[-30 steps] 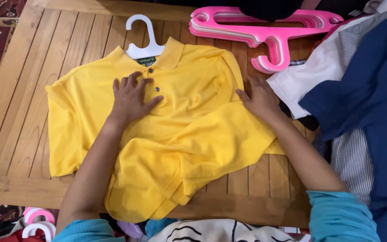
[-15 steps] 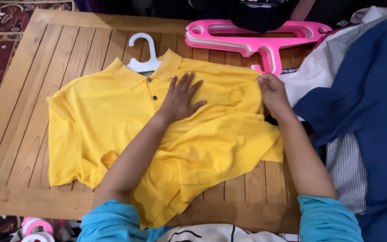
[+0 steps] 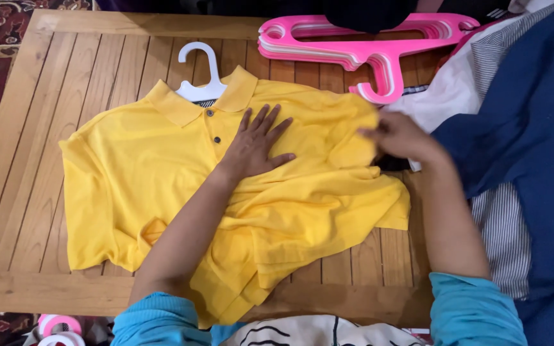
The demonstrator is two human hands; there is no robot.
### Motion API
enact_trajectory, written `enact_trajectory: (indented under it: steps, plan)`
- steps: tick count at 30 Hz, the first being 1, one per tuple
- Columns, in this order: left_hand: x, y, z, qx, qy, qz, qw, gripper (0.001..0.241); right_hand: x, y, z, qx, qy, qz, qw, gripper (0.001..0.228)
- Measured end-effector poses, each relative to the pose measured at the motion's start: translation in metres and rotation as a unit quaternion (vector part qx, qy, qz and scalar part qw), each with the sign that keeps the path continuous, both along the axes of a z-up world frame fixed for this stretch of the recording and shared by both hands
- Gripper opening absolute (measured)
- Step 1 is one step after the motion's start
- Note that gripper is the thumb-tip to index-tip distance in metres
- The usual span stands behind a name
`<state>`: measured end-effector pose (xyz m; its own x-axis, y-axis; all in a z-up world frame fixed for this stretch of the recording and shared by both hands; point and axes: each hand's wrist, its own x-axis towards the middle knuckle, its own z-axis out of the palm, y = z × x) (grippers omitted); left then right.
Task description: The person places a yellow polo shirt on a wooden table, buttons the collar, and hangs it on a white hanger. They then repeat the process with a blue polo shirt, buttoning it and hanging it on a pink hanger.
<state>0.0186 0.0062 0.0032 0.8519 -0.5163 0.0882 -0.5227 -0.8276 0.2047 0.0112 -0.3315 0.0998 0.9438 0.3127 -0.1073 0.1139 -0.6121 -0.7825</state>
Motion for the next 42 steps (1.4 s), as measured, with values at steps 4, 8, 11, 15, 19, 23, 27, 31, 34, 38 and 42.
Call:
enact_trajectory:
  steps: [4, 8, 11, 15, 19, 23, 27, 31, 34, 38, 42]
  plan:
    - [-0.003, -0.001, 0.001, -0.008, 0.002, -0.004, 1.0, 0.089, 0.038, -0.05, -0.03, 0.267, 0.058, -0.123, 0.954, 0.03]
    - [0.001, 0.0, -0.008, -0.038, -0.041, -0.018, 0.998, 0.087, 0.026, -0.061, 0.007, 0.161, 0.067, -0.178, 0.968, 0.021]
    - [0.007, -0.011, 0.002, -0.097, -0.101, -0.025, 0.99, 0.069, 0.019, -0.086, 0.014, 0.047, 0.065, -0.157, 0.984, 0.015]
    - [0.046, -0.041, 0.006, -0.134, -0.154, -0.056, 0.977, 0.047, 0.029, -0.091, -0.006, 0.056, 0.071, -0.078, 0.993, 0.016]
    - [0.073, -0.081, -0.013, -0.158, -0.061, -0.117, 0.979, 0.048, 0.015, -0.071, 0.027, 0.045, 0.076, -0.109, 0.99, 0.028]
    - [0.077, -0.096, -0.053, -0.114, -0.137, -0.07, 0.981, 0.066, 0.017, -0.098, 0.02, -0.002, 0.019, -0.133, 0.991, 0.031]
    - [0.067, -0.086, 0.007, 0.036, 0.035, 0.008, 0.999, 0.111, 0.018, -0.093, 0.016, 0.095, 0.007, -0.118, 0.988, 0.033]
    - [0.064, -0.083, 0.029, 0.033, 0.126, 0.04, 0.991, 0.112, 0.003, -0.054, 0.033, 0.111, -0.01, -0.109, 0.988, 0.042]
    - [0.081, -0.078, 0.012, -0.113, 0.078, 0.03, 0.99, 0.069, 0.005, -0.028, 0.031, 0.12, -0.058, -0.09, 0.987, 0.048]
    - [0.101, -0.076, -0.002, 0.024, 0.088, 0.075, 0.993, 0.054, -0.003, 0.044, 0.029, 0.272, -0.072, 0.016, 0.959, 0.076]
    - [0.077, -0.058, 0.074, -0.505, 0.361, 0.228, 0.75, 0.057, -0.009, 0.103, 0.0, 0.29, -0.039, 0.133, 0.947, 0.064]
